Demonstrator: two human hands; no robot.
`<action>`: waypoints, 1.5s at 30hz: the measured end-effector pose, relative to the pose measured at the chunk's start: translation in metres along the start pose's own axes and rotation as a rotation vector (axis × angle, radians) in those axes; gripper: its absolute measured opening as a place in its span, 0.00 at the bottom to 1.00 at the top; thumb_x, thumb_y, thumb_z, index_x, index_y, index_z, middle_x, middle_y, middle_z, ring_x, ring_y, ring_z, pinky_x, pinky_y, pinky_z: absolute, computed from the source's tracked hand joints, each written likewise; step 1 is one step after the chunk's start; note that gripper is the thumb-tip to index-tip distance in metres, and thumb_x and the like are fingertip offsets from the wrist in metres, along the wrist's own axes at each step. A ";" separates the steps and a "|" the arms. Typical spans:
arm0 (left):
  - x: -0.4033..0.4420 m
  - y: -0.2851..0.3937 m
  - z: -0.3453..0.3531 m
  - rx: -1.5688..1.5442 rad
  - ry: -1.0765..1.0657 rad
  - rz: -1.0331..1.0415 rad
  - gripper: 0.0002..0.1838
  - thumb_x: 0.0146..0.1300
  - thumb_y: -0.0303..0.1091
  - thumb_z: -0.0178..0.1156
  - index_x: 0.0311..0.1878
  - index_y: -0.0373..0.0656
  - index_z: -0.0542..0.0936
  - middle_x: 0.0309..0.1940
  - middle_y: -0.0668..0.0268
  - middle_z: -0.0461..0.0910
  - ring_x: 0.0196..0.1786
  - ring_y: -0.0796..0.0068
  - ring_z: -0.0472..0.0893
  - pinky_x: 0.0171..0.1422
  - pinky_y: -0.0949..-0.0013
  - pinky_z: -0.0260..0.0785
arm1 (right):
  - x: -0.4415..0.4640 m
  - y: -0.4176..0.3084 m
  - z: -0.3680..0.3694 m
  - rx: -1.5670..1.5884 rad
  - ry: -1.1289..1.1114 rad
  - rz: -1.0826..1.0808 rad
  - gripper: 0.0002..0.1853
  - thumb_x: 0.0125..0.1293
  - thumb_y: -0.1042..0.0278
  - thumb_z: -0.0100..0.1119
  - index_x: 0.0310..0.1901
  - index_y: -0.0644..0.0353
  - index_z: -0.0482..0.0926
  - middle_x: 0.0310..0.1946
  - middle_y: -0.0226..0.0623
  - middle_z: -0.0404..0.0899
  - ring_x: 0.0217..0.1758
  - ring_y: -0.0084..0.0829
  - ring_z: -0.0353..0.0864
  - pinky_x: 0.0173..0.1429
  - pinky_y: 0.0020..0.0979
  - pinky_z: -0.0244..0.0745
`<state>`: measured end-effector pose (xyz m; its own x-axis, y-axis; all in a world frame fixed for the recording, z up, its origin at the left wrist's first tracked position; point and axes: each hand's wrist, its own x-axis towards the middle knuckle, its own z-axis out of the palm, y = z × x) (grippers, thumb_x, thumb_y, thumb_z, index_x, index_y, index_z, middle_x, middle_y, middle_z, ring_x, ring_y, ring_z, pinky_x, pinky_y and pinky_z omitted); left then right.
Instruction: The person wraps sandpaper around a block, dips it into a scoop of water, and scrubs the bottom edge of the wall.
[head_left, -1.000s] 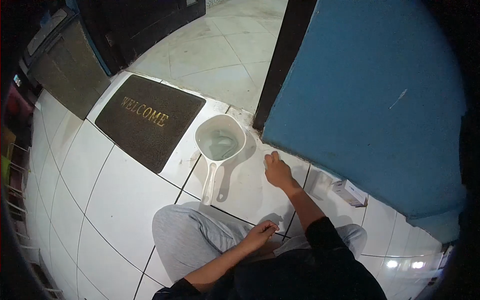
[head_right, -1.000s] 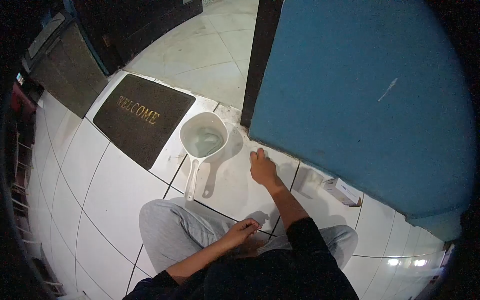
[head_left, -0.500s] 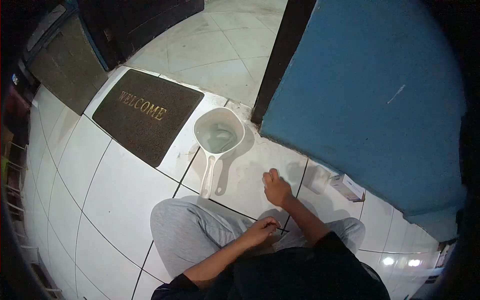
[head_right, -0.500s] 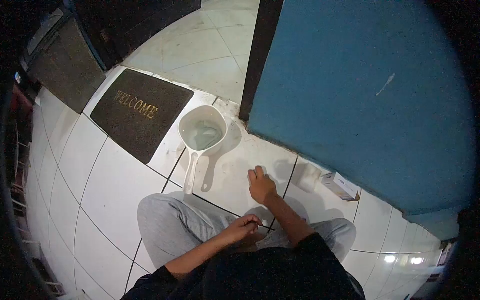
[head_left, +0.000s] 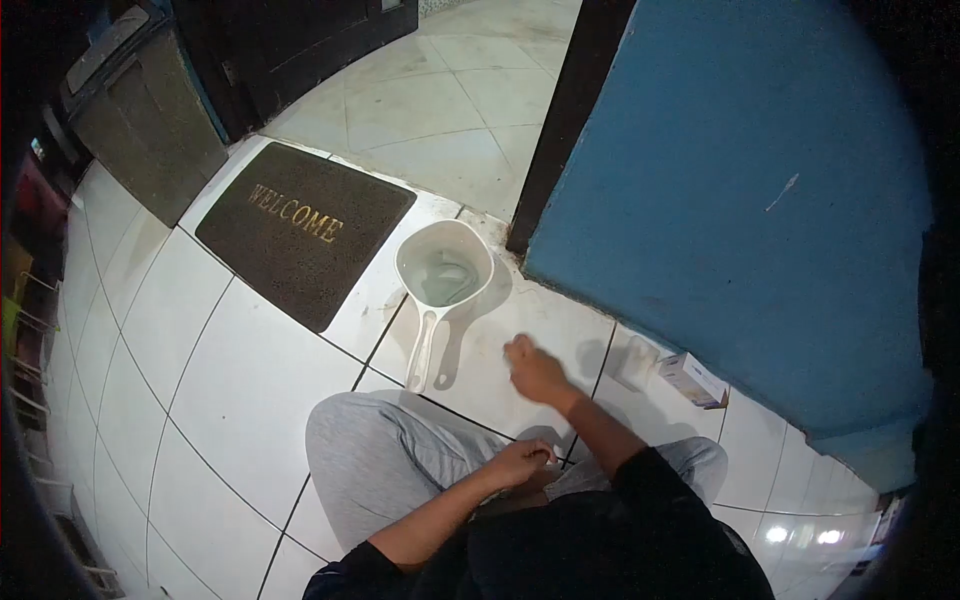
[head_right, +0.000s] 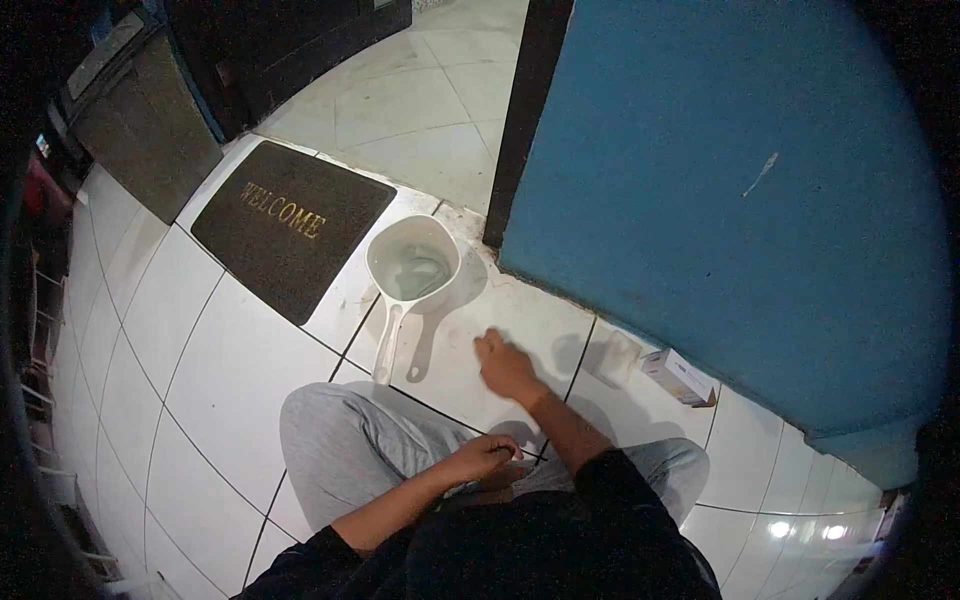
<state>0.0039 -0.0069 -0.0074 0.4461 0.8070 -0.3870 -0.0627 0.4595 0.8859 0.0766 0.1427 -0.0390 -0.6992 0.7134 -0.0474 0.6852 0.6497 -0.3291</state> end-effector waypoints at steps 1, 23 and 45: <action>0.004 -0.009 0.000 0.138 -0.001 0.056 0.09 0.58 0.34 0.47 0.38 0.42 0.74 0.25 0.69 0.70 0.30 0.78 0.69 0.36 0.76 0.61 | -0.010 -0.013 -0.002 0.024 -0.035 -0.059 0.17 0.51 0.72 0.46 0.46 0.56 0.65 0.48 0.45 0.62 0.37 0.47 0.74 0.38 0.43 0.72; -0.001 -0.013 0.001 0.535 -0.025 0.147 0.14 0.56 0.39 0.46 0.31 0.37 0.74 0.27 0.54 0.75 0.34 0.60 0.75 0.40 0.63 0.65 | 0.053 -0.042 -0.006 0.008 0.005 0.055 0.19 0.49 0.72 0.48 0.47 0.55 0.66 0.49 0.43 0.62 0.39 0.47 0.72 0.42 0.45 0.70; -0.008 0.004 0.005 0.634 -0.281 0.095 0.15 0.54 0.37 0.44 0.38 0.38 0.75 0.38 0.48 0.74 0.44 0.51 0.73 0.48 0.57 0.63 | -0.016 -0.067 0.003 -0.065 -0.102 -0.325 0.17 0.50 0.71 0.48 0.45 0.56 0.68 0.50 0.42 0.63 0.40 0.45 0.73 0.41 0.40 0.72</action>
<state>0.0047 -0.0132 0.0001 0.6841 0.6670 -0.2952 0.3820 0.0172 0.9240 0.0412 0.0873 -0.0190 -0.8977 0.4384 -0.0449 0.4323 0.8565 -0.2820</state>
